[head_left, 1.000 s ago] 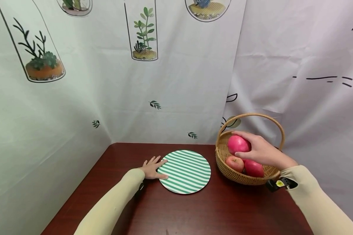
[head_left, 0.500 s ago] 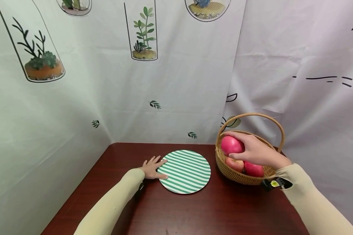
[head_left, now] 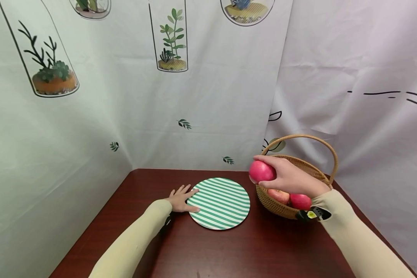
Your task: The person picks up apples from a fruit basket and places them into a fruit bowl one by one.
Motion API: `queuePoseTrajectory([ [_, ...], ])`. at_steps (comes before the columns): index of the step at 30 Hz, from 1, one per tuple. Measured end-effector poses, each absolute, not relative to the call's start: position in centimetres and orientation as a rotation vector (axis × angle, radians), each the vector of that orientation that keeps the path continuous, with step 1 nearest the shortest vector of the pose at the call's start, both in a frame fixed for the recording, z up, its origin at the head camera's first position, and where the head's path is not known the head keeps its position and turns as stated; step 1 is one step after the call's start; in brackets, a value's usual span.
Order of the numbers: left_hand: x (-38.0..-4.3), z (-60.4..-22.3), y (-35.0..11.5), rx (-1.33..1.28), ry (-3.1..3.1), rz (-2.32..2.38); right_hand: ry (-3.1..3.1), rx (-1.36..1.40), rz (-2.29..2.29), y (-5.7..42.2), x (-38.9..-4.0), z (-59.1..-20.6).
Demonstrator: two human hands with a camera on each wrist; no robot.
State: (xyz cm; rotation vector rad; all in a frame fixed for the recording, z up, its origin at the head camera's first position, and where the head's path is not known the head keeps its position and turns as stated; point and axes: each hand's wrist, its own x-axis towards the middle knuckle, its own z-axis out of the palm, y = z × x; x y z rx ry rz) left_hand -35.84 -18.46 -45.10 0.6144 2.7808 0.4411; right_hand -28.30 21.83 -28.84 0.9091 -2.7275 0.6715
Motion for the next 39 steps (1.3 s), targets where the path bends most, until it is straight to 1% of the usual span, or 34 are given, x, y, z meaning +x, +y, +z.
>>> queuePoseTrajectory([
  [9,-36.3,-45.6,-18.7,0.654,2.775,0.491,-2.717,0.956,0.683,20.1,-29.0,-28.8],
  [17,-36.6,-45.3,-18.7,0.627,2.781,0.452,-2.714,0.996,0.74,18.7,-29.6,-28.8],
  [24,-36.1,-45.2,-18.5,0.634,2.764,0.484,-2.719,1.021,0.796,18.1,-30.5,-29.6],
  [27,-36.1,-45.4,-18.5,0.635,2.765,0.496,-2.729,1.027,0.814,17.9,-31.1,-30.1],
  [34,-37.6,-47.5,-19.2,0.653,2.775,0.497,-2.741,1.048,0.853,16.8,-31.9,-30.4],
  [39,-37.7,-47.4,-19.2,0.655,2.766,0.532,-2.759,1.064,0.863,15.8,-32.5,-30.8],
])
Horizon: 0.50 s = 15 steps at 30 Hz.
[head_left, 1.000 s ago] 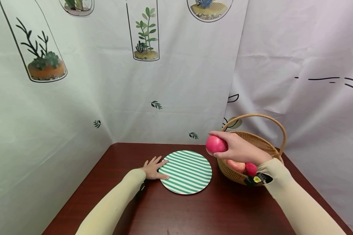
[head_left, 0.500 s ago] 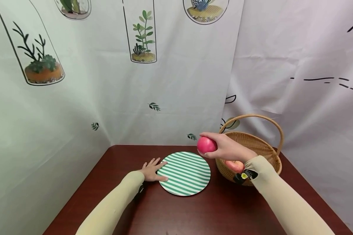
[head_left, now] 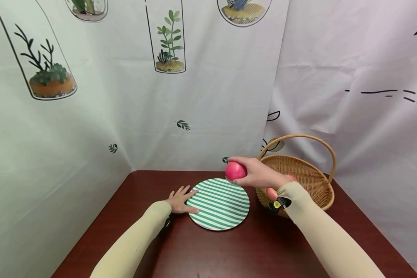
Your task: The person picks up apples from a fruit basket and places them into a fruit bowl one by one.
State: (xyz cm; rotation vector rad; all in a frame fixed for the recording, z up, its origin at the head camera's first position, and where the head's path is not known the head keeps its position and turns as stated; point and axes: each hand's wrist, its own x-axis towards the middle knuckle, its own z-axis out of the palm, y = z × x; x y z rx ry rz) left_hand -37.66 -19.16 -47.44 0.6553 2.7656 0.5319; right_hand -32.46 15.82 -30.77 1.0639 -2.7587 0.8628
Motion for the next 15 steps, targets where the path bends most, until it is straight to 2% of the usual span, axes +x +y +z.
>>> queuePoseTrajectory([
  [15,-38.1,-47.9,-19.2,0.614,2.793,0.49,-2.804,1.048,0.904,12.3,-34.5,-33.0],
])
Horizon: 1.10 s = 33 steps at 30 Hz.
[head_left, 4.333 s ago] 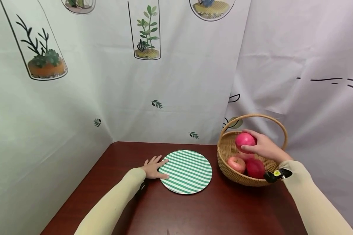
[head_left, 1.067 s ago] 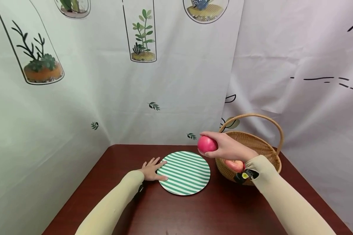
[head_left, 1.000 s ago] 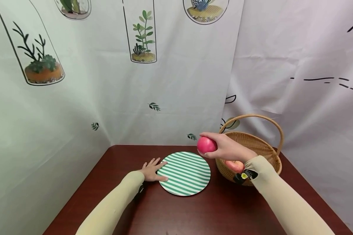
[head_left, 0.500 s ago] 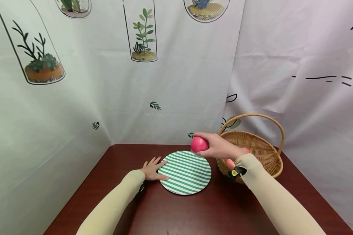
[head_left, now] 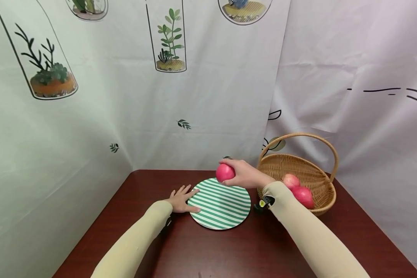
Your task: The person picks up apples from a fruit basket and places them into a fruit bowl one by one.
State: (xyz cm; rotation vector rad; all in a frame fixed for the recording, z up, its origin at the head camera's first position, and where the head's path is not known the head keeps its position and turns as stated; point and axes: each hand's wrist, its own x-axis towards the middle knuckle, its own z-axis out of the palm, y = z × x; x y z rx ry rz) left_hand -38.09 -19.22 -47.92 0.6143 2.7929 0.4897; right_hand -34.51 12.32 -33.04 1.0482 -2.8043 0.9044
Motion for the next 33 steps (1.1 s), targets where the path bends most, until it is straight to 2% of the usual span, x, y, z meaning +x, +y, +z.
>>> queuePoseTrajectory([
  [33,-38.4,-48.3,-18.9,0.576,2.802,0.478,-2.867,0.809,1.055,9.0,-37.9,-39.5],
])
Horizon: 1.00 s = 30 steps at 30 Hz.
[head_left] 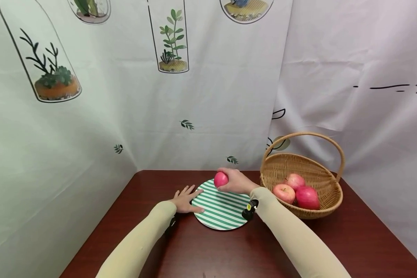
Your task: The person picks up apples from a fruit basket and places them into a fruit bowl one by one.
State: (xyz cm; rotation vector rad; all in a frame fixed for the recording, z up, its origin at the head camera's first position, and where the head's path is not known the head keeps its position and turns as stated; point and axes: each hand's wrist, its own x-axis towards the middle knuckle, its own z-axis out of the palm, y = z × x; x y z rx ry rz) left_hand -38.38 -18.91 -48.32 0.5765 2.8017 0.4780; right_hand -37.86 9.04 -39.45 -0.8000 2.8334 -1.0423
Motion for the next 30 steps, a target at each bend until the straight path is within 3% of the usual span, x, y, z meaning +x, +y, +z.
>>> queuePoseTrajectory([
  [17,-36.4,-45.6,-17.8,0.584,2.793,0.413,2.902,-0.69,-0.968,7.5,-39.0,-41.6],
  [30,-37.1,-46.8,-18.3,0.539,2.809,0.419,3.002,-0.77,-0.759,5.7,-39.6,-43.0],
])
